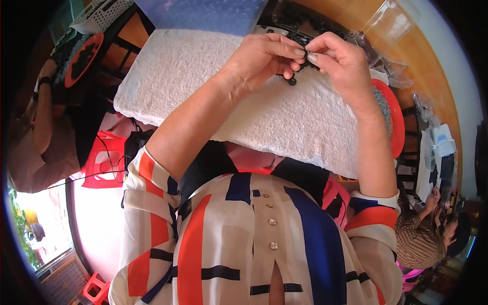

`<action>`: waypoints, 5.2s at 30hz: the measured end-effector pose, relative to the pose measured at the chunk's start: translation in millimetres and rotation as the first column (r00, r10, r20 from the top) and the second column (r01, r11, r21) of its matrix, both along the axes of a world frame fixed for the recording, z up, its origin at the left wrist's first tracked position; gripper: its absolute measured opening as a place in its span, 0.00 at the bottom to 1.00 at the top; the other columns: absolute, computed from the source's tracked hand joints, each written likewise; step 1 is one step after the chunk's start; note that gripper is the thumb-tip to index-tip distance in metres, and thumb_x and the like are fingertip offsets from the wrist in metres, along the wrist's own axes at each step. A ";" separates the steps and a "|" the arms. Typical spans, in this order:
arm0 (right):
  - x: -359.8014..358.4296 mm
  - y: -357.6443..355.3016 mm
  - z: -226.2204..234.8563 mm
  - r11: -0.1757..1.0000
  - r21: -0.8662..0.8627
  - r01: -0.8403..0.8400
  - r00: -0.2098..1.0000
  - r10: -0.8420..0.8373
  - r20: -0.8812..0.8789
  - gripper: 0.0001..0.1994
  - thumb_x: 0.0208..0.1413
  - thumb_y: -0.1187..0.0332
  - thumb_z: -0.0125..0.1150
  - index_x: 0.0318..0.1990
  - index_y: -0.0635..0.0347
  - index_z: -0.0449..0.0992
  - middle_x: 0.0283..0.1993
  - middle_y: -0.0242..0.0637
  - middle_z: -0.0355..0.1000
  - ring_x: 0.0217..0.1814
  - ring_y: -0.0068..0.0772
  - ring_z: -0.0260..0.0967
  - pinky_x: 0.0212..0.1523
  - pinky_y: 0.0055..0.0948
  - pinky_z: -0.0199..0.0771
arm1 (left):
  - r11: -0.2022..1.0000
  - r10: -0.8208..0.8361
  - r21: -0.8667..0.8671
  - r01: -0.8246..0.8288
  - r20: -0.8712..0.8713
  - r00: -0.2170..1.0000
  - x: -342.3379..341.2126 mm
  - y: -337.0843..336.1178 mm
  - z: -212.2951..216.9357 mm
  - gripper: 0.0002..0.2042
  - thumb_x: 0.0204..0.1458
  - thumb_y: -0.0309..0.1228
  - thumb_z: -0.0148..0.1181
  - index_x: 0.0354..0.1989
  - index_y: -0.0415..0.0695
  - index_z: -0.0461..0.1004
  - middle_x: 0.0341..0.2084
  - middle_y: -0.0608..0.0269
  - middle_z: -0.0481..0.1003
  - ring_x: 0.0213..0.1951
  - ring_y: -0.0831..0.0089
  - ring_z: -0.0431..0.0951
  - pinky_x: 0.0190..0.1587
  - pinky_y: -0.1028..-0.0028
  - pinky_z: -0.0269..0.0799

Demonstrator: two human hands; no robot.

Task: Manually inspecting and trimming small black plastic components at a workstation.

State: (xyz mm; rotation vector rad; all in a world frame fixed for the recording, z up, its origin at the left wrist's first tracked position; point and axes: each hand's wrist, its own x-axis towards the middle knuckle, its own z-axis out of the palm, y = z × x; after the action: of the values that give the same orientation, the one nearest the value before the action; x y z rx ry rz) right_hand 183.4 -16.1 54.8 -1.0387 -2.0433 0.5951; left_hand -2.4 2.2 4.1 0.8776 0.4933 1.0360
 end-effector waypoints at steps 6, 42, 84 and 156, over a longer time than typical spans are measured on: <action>-6.8 -3.1 14.2 0.998 0.063 -0.015 0.982 0.003 0.191 0.06 0.52 0.81 0.53 0.37 0.65 0.74 0.29 0.29 0.71 0.31 0.16 0.66 0.32 0.20 0.66 | 1.000 -0.005 -0.003 0.005 -0.011 1.000 -3.9 0.0 -1.5 0.06 0.54 0.21 0.59 0.38 0.33 0.73 0.29 0.53 0.77 0.30 0.68 0.79 0.30 0.72 0.74; 10.3 22.5 -19.8 0.988 0.105 0.113 0.989 -0.122 0.083 0.07 0.53 0.79 0.58 0.40 0.64 0.77 0.32 0.29 0.74 0.35 0.15 0.69 0.39 0.18 0.69 | 0.991 0.131 -0.020 -0.129 0.180 0.975 -10.3 21.9 -12.8 0.08 0.58 0.22 0.54 0.42 0.29 0.72 0.31 0.51 0.75 0.31 0.66 0.76 0.35 0.70 0.75; 6.2 16.1 -45.9 0.965 0.247 0.087 0.826 -0.208 0.524 0.05 0.47 0.72 0.59 0.32 0.57 0.78 0.34 0.38 0.73 0.36 0.45 0.73 0.37 0.37 0.71 | 0.978 0.206 -0.038 -0.204 0.077 0.976 -14.6 21.1 -16.8 0.08 0.55 0.20 0.55 0.40 0.29 0.75 0.31 0.52 0.75 0.31 0.67 0.76 0.33 0.72 0.75; -25.4 14.2 -23.0 0.996 0.060 0.061 0.970 -0.045 -0.238 0.04 0.57 0.77 0.58 0.39 0.65 0.76 0.34 0.29 0.74 0.35 0.17 0.68 0.38 0.18 0.69 | 0.990 0.140 -0.027 -0.138 0.132 0.981 -6.1 1.6 -4.6 0.07 0.55 0.19 0.56 0.39 0.27 0.72 0.31 0.50 0.76 0.30 0.65 0.77 0.32 0.71 0.75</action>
State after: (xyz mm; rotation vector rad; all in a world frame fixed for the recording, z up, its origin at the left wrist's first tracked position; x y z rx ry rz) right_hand 158.0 -2.0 31.8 -0.9330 -1.8092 0.5893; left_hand -8.5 3.8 -0.5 0.7602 0.4553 1.2081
